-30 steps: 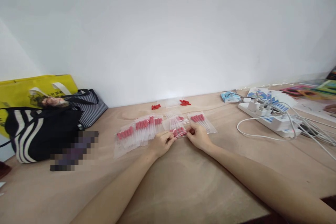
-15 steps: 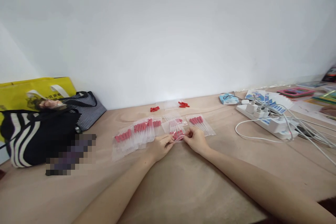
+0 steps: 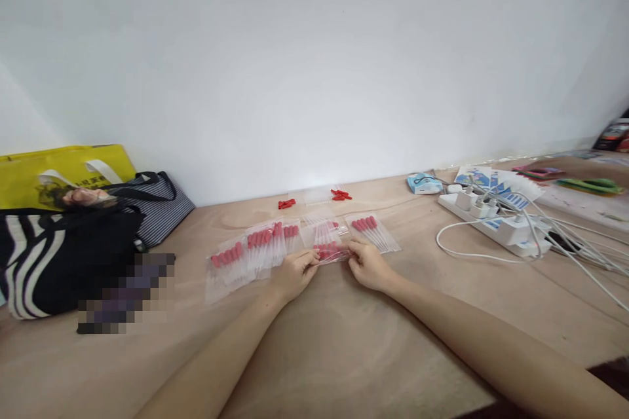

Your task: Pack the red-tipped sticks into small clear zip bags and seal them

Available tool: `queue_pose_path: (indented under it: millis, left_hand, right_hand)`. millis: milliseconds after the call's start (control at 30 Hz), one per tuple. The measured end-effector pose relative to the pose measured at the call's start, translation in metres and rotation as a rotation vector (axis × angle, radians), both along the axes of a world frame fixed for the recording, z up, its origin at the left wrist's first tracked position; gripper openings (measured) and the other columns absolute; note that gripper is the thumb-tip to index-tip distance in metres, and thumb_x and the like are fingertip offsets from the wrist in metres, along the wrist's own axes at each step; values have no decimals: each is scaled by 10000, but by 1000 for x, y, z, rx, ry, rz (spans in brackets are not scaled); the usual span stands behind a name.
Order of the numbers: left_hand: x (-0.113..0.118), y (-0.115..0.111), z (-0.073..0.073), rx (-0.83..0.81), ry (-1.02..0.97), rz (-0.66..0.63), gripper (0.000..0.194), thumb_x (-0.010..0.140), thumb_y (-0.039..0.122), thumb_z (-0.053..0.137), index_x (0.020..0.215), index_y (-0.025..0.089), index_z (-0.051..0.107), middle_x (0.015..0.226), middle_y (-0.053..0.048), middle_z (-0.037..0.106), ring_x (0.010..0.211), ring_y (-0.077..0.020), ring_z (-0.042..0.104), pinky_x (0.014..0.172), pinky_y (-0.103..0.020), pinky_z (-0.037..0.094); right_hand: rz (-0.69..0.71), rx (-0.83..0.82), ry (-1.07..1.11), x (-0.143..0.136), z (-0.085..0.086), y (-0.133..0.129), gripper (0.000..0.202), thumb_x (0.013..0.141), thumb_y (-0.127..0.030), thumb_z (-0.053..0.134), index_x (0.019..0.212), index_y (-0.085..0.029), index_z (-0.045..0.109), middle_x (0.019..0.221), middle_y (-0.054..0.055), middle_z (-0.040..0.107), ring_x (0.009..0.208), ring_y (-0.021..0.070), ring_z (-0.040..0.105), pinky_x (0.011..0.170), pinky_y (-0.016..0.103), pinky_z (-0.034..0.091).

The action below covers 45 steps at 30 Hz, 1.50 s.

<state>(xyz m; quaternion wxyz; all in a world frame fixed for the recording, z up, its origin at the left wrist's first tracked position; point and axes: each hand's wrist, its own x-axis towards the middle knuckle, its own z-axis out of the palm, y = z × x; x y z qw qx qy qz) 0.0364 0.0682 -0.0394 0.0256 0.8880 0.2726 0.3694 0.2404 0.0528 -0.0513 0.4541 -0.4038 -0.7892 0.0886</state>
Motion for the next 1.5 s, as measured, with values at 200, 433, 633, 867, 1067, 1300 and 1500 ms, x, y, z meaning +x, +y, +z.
queue_pose_path:
  millis: [200,433,633,867,1067,1300,1500]
  left_hand:
    - [0,-3,4,-83,-3,-2,139,802,122,455,696,162,536,826,-39,640,879,-149,620,747,-269,521]
    - [-14,2,7,90,142,-34,145,823,127,421,771,165,550,895,-52,638,907,-146,611,785,-267,512]
    - [-19,7,7,139,149,-14,142,829,133,422,762,168,542,872,-50,638,825,-132,626,725,-245,525]
    - [-15,5,4,165,126,-22,142,837,140,419,778,163,547,870,-54,638,815,-125,625,732,-241,524]
    - [-17,3,8,182,189,4,162,836,149,403,818,163,564,898,-53,636,808,-123,621,730,-239,519]
    - [-19,1,10,422,277,32,199,828,163,422,715,171,586,855,-16,667,671,-109,635,539,-188,491]
    - [-17,0,12,426,242,28,212,817,130,423,674,163,575,812,-9,672,657,-111,633,538,-200,482]
  right_hand:
    - [12,272,-304,28,3,7,247,712,-102,523,941,-168,588,867,65,584,788,165,524,700,296,403]
    - [33,687,-567,30,7,19,210,831,-145,445,684,-168,592,592,9,547,617,119,448,679,290,337]
    - [48,738,-581,24,10,17,180,834,-185,461,713,-167,593,622,10,561,654,123,447,693,297,327]
    - [57,792,-579,23,9,17,180,840,-139,447,736,-154,593,610,5,555,639,117,442,699,296,334]
    - [91,745,-610,22,8,16,235,863,-120,388,750,-173,587,633,7,563,650,118,452,711,297,346]
    - [106,739,-599,25,7,16,225,864,-117,381,792,-158,590,654,19,571,649,121,450,706,299,350]
    - [82,738,-604,21,8,15,275,860,-108,351,731,-154,590,612,19,542,614,121,417,693,295,339]
